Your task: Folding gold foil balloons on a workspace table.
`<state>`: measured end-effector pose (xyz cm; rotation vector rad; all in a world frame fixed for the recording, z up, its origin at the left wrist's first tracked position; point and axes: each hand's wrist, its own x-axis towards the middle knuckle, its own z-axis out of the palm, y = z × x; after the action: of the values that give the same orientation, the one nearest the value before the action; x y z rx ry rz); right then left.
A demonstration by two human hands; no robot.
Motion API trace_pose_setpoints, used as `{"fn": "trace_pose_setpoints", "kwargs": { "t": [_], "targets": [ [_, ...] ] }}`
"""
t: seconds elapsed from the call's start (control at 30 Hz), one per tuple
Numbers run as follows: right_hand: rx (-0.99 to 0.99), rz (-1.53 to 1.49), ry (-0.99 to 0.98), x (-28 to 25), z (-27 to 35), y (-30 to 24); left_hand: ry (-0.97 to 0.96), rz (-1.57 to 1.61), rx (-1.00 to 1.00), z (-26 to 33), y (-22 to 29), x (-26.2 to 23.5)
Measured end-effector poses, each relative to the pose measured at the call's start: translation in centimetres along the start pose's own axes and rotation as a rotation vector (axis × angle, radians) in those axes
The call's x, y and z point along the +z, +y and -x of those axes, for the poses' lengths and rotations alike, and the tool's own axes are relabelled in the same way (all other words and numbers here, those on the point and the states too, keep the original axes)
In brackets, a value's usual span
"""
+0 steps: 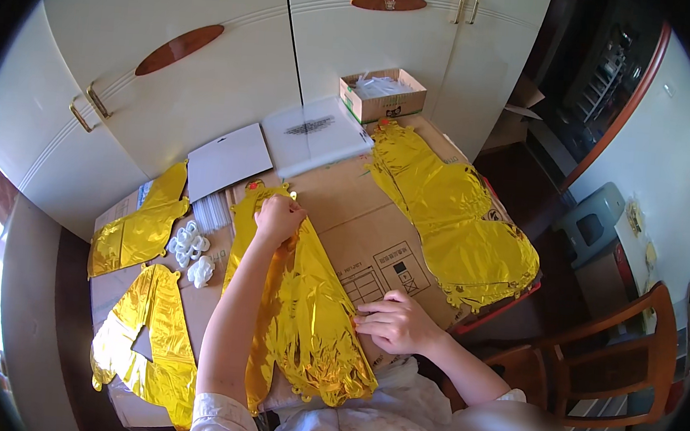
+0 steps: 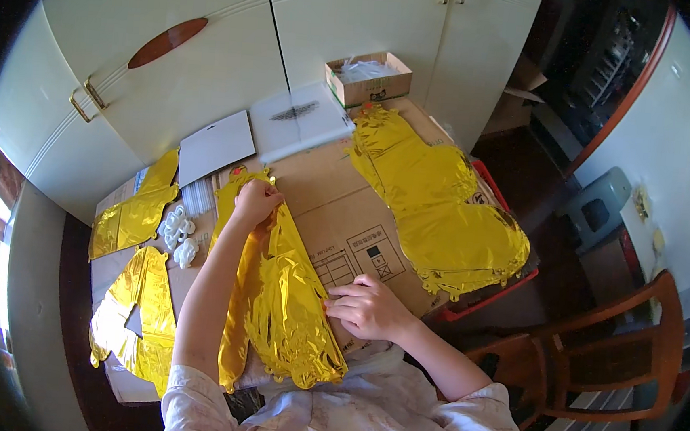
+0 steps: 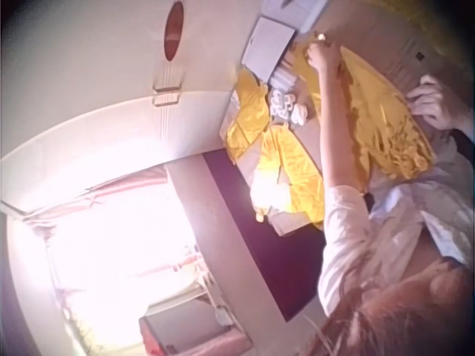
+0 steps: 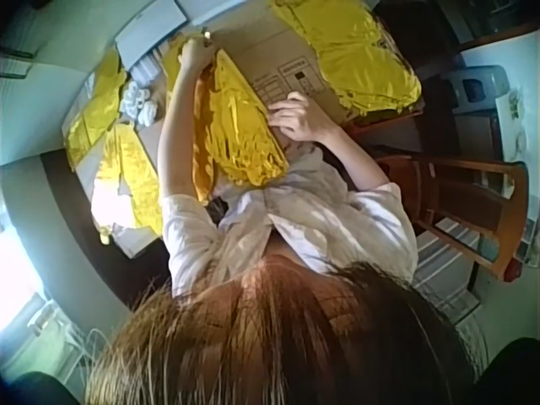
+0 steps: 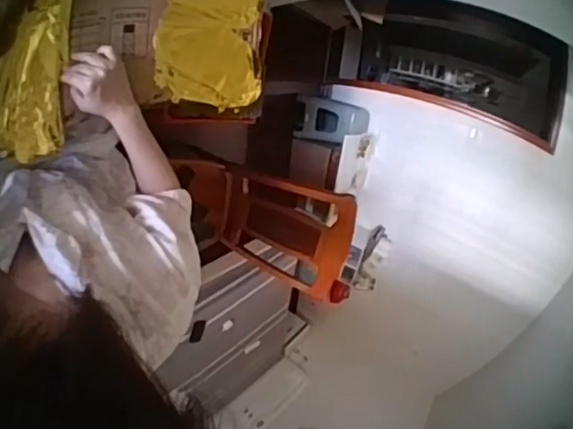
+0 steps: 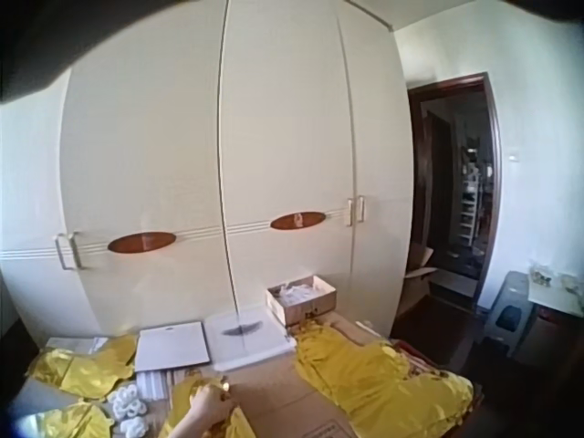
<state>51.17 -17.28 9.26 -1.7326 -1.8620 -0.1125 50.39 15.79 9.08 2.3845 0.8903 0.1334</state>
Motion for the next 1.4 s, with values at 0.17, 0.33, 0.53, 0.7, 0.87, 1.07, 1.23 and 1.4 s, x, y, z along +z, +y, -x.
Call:
{"fn": "trace_pose_setpoints", "kwargs": {
  "t": [0.17,0.33,0.53,0.7,0.87,1.07,1.23,1.4],
  "targets": [
    [-0.001,-0.004,0.002,0.1,0.0,0.0,0.007,0.051,0.024,-0.3,-0.8,0.4],
    [0.005,-0.002,0.003,0.1,0.0,0.0,0.089,0.001,0.032,-0.2,-0.7,0.9],
    [0.007,-0.011,0.013,0.1,-0.1,0.0,0.215,-0.109,0.034,1.1,1.1,0.5],
    [-0.005,-0.023,0.024,0.1,-0.1,0.0,0.221,-0.216,0.072,1.5,1.3,0.6],
    [-0.023,-0.007,0.013,-0.1,-0.3,-0.1,0.344,-0.317,0.11,2.0,1.1,2.0],
    [-0.046,0.002,0.006,-0.2,-0.4,0.0,0.393,-0.414,0.231,2.2,1.0,2.1],
    [-0.065,-0.008,0.011,-0.2,-0.6,0.3,0.449,-0.451,0.314,1.9,0.9,1.3],
    [-0.066,-0.004,0.016,-0.4,-0.8,0.2,0.573,-0.298,0.588,2.6,0.8,0.1]
  ]
}}
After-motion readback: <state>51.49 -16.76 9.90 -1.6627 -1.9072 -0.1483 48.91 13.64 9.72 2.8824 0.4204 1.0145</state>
